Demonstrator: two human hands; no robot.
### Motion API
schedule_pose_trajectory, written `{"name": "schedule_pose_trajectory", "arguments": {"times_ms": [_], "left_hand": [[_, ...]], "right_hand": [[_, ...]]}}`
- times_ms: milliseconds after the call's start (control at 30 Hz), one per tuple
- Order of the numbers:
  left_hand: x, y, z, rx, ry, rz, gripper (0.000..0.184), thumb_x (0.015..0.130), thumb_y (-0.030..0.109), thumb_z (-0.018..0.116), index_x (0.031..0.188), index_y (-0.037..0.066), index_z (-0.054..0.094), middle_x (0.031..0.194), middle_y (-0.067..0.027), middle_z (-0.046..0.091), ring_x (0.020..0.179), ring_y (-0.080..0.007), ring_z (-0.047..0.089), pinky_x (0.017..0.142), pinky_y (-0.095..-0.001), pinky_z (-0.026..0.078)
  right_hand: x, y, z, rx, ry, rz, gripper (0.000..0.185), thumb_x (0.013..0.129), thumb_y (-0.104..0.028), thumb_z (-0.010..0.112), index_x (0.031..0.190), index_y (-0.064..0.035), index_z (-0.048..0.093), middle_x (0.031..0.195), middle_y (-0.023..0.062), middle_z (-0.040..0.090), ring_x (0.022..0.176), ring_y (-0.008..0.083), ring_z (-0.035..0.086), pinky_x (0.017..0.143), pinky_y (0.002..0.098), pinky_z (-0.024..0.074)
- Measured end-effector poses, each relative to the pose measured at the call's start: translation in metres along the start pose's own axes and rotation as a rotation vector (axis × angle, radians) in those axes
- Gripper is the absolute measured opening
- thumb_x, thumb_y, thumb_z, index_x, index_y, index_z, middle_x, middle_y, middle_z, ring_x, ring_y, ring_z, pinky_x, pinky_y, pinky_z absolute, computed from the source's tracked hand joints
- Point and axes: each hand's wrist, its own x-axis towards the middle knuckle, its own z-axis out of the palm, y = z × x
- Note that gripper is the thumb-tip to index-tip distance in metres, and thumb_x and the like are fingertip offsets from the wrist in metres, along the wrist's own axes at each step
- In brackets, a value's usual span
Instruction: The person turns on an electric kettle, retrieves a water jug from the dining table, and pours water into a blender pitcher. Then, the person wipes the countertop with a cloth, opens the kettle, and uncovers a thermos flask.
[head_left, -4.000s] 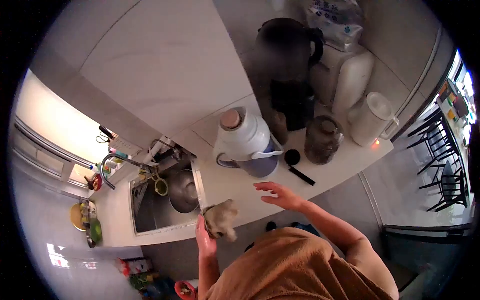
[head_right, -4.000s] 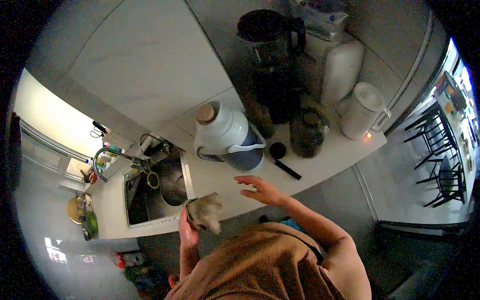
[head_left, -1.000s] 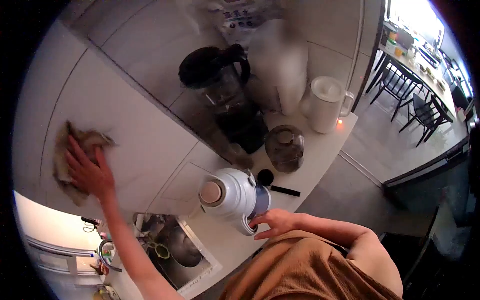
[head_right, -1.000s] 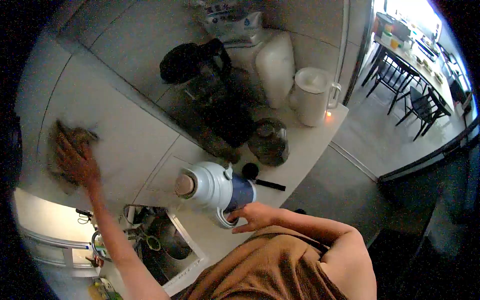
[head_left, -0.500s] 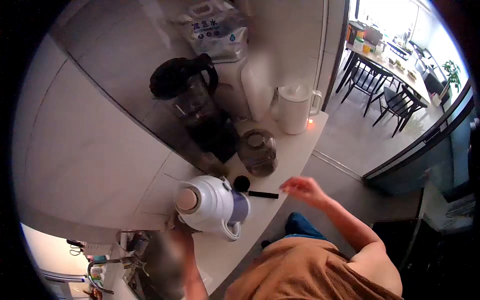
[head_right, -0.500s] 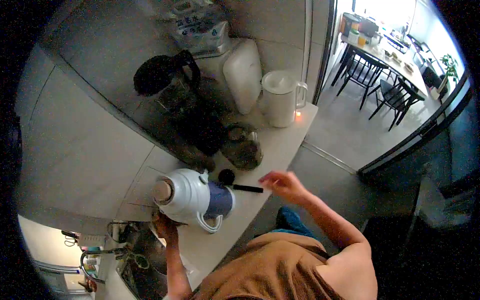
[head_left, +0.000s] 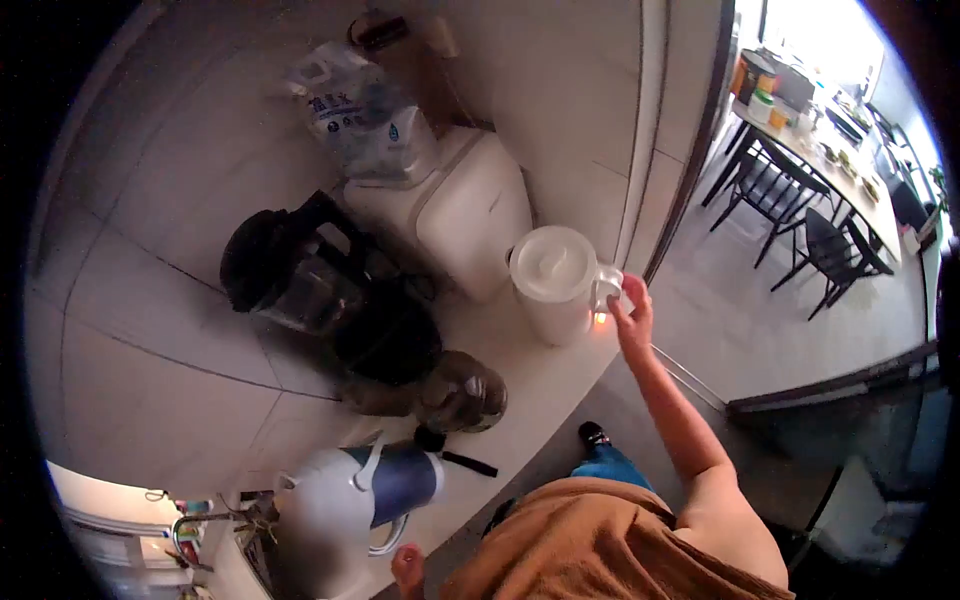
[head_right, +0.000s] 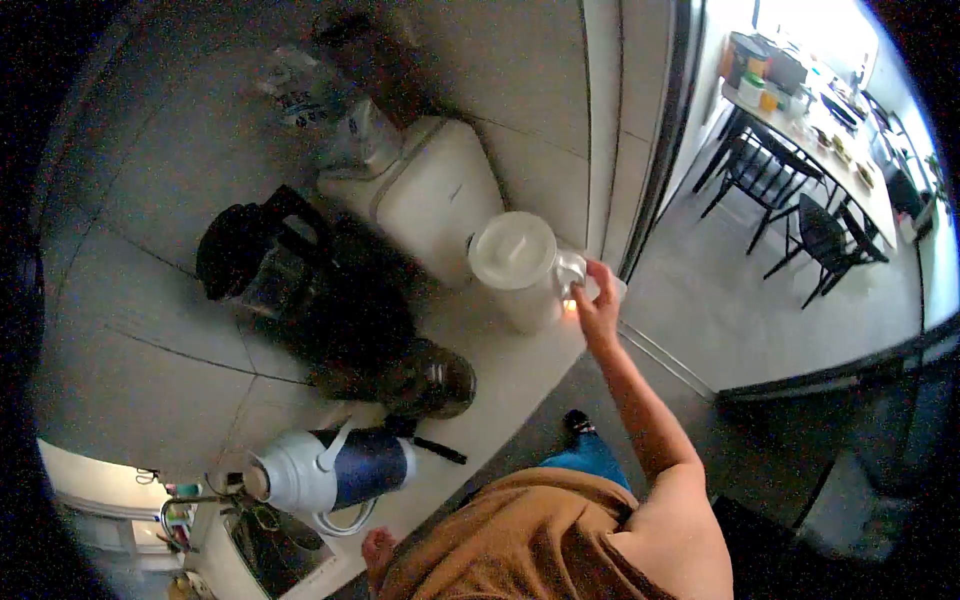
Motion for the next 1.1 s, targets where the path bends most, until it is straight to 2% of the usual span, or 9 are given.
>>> {"name": "schedule_pose_trajectory", "arguments": {"times_ms": [67, 167, 233, 433, 533, 667, 800, 933, 1100], "left_hand": [[-0.039, 0.042, 0.049, -0.215, -0.118, -0.200, 0.028, 0.081, 0.029, 0.066, 0.096, 0.006, 0.068, 0.081, -0.0078, 0.068, 0.074, -0.0141, 0.063, 0.067, -0.0289, 0.049], [-0.059, 0.067, 0.105, -0.182, -0.190, -0.367, 0.027, 0.084, 0.030, 0.066, 0.099, 0.006, 0.067, 0.081, -0.0072, 0.068, 0.073, -0.0129, 0.061, 0.067, -0.0283, 0.049], [-0.071, 0.083, 0.130, -0.172, -0.236, -0.403, 0.027, 0.086, 0.029, 0.066, 0.100, 0.006, 0.067, 0.081, -0.0074, 0.068, 0.073, -0.0124, 0.060, 0.067, -0.0284, 0.049], [-0.073, 0.167, 0.139, -0.100, -0.074, -0.008, 0.019, 0.089, 0.019, 0.065, 0.102, 0.005, 0.067, 0.086, -0.0107, 0.068, 0.075, -0.0139, 0.062, 0.069, -0.0303, 0.050], [-0.059, 0.211, 0.132, -0.172, -0.182, -0.107, 0.019, 0.089, 0.017, 0.065, 0.102, 0.004, 0.067, 0.088, -0.0111, 0.068, 0.079, -0.0147, 0.063, 0.070, -0.0291, 0.050], [-0.055, 0.408, 0.090, -0.160, 0.102, 0.208, 0.015, 0.089, 0.009, 0.062, 0.102, 0.001, 0.067, 0.090, -0.0100, 0.069, 0.083, -0.0148, 0.063, 0.072, -0.0257, 0.049], [-0.022, 0.500, 0.070, -0.107, 0.186, 0.565, 0.020, 0.085, 0.004, 0.064, 0.105, 0.003, 0.066, 0.094, -0.0113, 0.067, 0.080, -0.0232, 0.064, 0.071, -0.0301, 0.050], [0.014, 0.587, 0.060, 0.102, 0.155, 0.965, 0.030, 0.082, 0.007, 0.067, 0.112, 0.004, 0.062, 0.098, -0.0130, 0.066, 0.085, -0.0305, 0.062, 0.073, -0.0363, 0.050], [0.038, 0.633, 0.094, 0.396, 0.233, 0.970, 0.029, 0.084, 0.023, 0.066, 0.105, 0.004, 0.057, 0.088, -0.0128, 0.064, 0.078, -0.0299, 0.063, 0.063, -0.0394, 0.050]], "right_hand": [[0.003, 0.011, 0.013, -0.146, 0.053, 0.139, 0.031, 0.086, -0.004, 0.062, 0.115, -0.0016, 0.052, 0.107, 0.0064, 0.058, 0.099, 0.0135, 0.052, 0.082, 0.0258, 0.0440], [0.017, -0.008, 0.040, 0.154, 0.188, 0.151, 0.011, 0.089, -0.008, 0.061, 0.095, 0.0004, 0.057, 0.084, 0.0005, 0.056, 0.079, 0.0095, 0.050, 0.071, 0.0242, 0.0428], [0.028, 0.001, 0.044, 0.152, 0.297, 0.149, 0.022, 0.091, -0.014, 0.063, 0.074, -0.0008, 0.058, 0.066, -0.0042, 0.050, 0.066, 0.0066, 0.045, 0.061, 0.0241, 0.0387], [0.052, 0.011, 0.037, 0.399, 0.191, 0.186, 0.016, 0.089, -0.014, 0.065, 0.077, -0.0040, 0.063, 0.076, -0.0045, 0.058, 0.071, 0.0051, 0.050, 0.065, 0.0225, 0.0404], [0.070, 0.006, 0.037, 0.413, 0.113, 0.212, 0.014, 0.089, -0.013, 0.065, 0.077, -0.0050, 0.065, 0.078, -0.0026, 0.064, 0.071, 0.0056, 0.056, 0.065, 0.0226, 0.0443], [0.081, -0.027, 0.030, 0.454, 0.010, 0.210, 0.016, 0.089, -0.010, 0.064, 0.074, -0.0054, 0.063, 0.074, -0.0033, 0.061, 0.069, 0.0040, 0.054, 0.061, 0.0221, 0.0420], [0.088, -0.068, 0.029, 0.420, -0.088, 0.243, 0.015, 0.088, -0.009, 0.065, 0.074, -0.0076, 0.063, 0.073, -0.0044, 0.060, 0.068, 0.0025, 0.053, 0.060, 0.0204, 0.0404], [0.085, -0.104, 0.034, 0.409, -0.179, 0.363, 0.032, 0.087, -0.013, 0.068, 0.060, -0.0087, 0.051, 0.063, -0.0057, 0.049, 0.061, 0.0046, 0.042, 0.055, 0.0253, 0.0335], [0.067, -0.115, 0.034, 0.360, -0.307, 0.331, 0.025, 0.085, -0.003, 0.063, 0.064, -0.0100, 0.051, 0.069, -0.0065, 0.053, 0.064, 0.0036, 0.044, 0.057, 0.0218, 0.0338]]}}
